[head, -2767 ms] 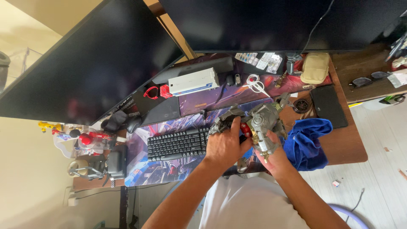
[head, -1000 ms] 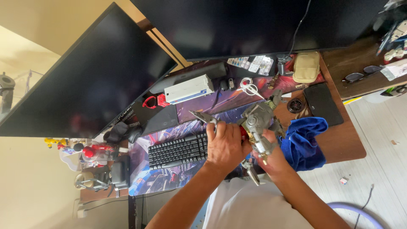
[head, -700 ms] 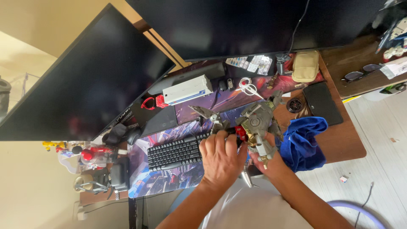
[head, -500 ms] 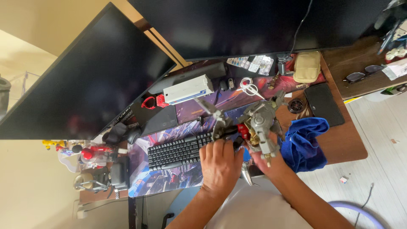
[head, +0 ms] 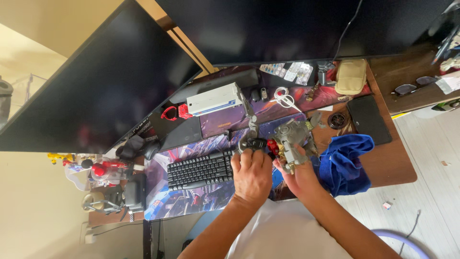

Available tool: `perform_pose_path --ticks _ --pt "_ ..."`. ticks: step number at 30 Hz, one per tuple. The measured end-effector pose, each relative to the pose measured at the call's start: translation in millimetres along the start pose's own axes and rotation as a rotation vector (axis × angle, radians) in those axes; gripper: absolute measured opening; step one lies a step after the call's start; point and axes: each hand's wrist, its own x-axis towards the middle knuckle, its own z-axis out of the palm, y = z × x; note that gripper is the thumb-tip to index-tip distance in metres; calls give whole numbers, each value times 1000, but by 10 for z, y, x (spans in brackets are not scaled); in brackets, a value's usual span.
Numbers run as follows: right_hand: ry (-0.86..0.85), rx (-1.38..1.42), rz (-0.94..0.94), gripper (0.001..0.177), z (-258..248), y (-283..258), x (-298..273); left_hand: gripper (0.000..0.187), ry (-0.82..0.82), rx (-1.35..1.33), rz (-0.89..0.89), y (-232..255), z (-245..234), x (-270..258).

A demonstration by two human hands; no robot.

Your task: The person assembles a grey and red robot action figure by hand at a desk. They connect various limbs and torso pieces, rotate the figure to check alignment, and adjust the joints to complete the assembly.

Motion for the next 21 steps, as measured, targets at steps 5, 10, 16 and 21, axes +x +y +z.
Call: perform_pose_path --ticks 5,10,16,21 --pt "30 28 46 18 -43 -19 14 38 -109 -116 -110 64 46 51" --pt "-87 75 50 21 19 -39 -7 85 -335 -156 -224 -21 31 182" --pt "-12 -58 50 32 116 -42 -87 85 -493 -153 -261 -135 -27 284" --pt "12 -193 20 33 40 49 -86 63 -612 -101 -187 -253 -84 317"
